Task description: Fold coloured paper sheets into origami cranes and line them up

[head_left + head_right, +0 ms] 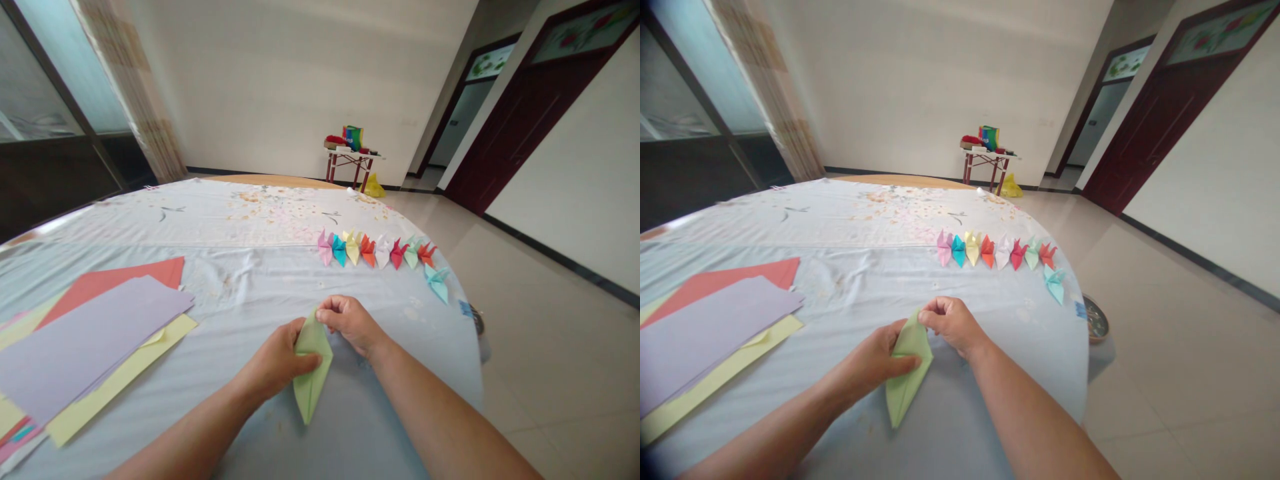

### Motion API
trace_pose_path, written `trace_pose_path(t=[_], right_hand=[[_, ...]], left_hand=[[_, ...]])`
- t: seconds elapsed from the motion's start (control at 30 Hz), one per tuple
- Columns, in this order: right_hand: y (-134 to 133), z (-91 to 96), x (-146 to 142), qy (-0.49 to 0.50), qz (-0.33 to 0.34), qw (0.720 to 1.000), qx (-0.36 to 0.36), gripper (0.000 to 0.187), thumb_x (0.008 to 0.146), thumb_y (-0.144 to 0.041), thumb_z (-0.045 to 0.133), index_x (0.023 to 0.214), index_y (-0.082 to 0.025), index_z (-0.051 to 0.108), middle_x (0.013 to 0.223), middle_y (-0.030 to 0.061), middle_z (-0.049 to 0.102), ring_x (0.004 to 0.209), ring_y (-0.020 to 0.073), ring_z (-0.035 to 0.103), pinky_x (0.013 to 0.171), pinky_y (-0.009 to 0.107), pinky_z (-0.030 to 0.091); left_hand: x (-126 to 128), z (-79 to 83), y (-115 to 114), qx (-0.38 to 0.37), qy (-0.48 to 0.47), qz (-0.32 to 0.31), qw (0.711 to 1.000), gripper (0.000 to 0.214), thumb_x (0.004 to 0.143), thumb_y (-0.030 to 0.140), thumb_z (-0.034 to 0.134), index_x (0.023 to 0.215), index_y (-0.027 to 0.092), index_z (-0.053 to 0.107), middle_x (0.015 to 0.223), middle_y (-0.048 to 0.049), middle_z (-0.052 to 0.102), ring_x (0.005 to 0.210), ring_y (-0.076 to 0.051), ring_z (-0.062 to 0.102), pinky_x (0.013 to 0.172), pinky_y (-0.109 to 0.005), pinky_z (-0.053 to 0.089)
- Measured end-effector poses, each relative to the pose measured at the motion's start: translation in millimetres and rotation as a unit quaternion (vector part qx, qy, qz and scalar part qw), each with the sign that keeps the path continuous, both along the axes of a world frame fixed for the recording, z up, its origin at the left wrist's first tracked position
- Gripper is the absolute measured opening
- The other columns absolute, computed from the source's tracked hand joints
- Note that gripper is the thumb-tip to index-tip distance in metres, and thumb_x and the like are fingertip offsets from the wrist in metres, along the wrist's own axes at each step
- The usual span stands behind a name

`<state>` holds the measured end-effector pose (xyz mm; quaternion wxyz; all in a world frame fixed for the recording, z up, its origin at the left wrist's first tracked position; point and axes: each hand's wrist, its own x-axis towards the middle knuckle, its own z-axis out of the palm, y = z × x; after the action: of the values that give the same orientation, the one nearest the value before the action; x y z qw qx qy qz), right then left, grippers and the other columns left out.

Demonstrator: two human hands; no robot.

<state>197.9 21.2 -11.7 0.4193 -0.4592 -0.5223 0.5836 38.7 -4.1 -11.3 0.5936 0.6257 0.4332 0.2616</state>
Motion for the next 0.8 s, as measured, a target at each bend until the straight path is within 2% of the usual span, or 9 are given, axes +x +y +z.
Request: trace_pose_path(t=[0.27,0.43,0.5,0.67,0.8], right_hand=[[2.0,0.5,-1.2,0.011,-0.027,0.999,0.025,0.017,0.066,-0.031,0.062,0.064,-0.015,0.056,0.051,-0.0051,0.047,0.047,0.006,0.04,0.048,0.02,0.032],[6.8,0.1,5.9,0.039,-0.088,0.994,0.046,0.023,0.071,-0.038,0.059,0.07,-0.015,0.055,0.06,-0.0037,0.05,0.049,0.0057,0.041,0.049,0.019,0.034],[5.7,1.6,8.8,0.011,-0.067,0.997,0.042,0.027,0.073,-0.042,0.057,0.072,-0.015,0.057,0.063,-0.0026,0.052,0.05,0.0062,0.043,0.049,0.019,0.035],[-0.8,1.9,8.5,-0.093,0.052,0.994,0.032,0.032,0.068,-0.045,0.063,0.078,-0.015,0.059,0.063,-0.0016,0.056,0.052,0.0077,0.047,0.047,0.019,0.036],[-1.7,-4.0,4.8,-0.116,0.084,0.989,0.044,0.027,0.067,-0.04,0.065,0.074,-0.014,0.059,0.059,-0.0025,0.054,0.05,0.007,0.046,0.047,0.019,0.034]], left_hand=[[2.3,4.8,-2.2,-0.017,0.004,-0.017,1.0,0.026,0.06,0.016,0.059,0.085,0.016,0.054,0.068,0.004,0.057,0.061,-0.012,0.052,0.056,-0.021,0.039],[-0.3,3.0,0.6,-0.047,-0.007,0.033,0.998,0.03,0.058,0.019,0.064,0.087,0.016,0.055,0.07,0.003,0.06,0.063,-0.013,0.054,0.06,-0.023,0.042],[-3.4,2.7,4.6,-0.059,-0.028,0.066,0.996,0.033,0.057,0.021,0.067,0.088,0.016,0.056,0.071,0.0023,0.061,0.063,-0.013,0.055,0.062,-0.024,0.042],[-9.6,0.7,13.9,-0.051,-0.055,0.103,0.992,0.037,0.057,0.026,0.07,0.09,0.015,0.056,0.072,0.0002,0.063,0.065,-0.016,0.058,0.063,-0.026,0.043],[-8.8,-4.2,16.0,-0.009,-0.039,0.115,0.993,0.034,0.058,0.027,0.07,0.087,0.015,0.056,0.068,0.0013,0.063,0.063,-0.015,0.057,0.059,-0.025,0.043]])
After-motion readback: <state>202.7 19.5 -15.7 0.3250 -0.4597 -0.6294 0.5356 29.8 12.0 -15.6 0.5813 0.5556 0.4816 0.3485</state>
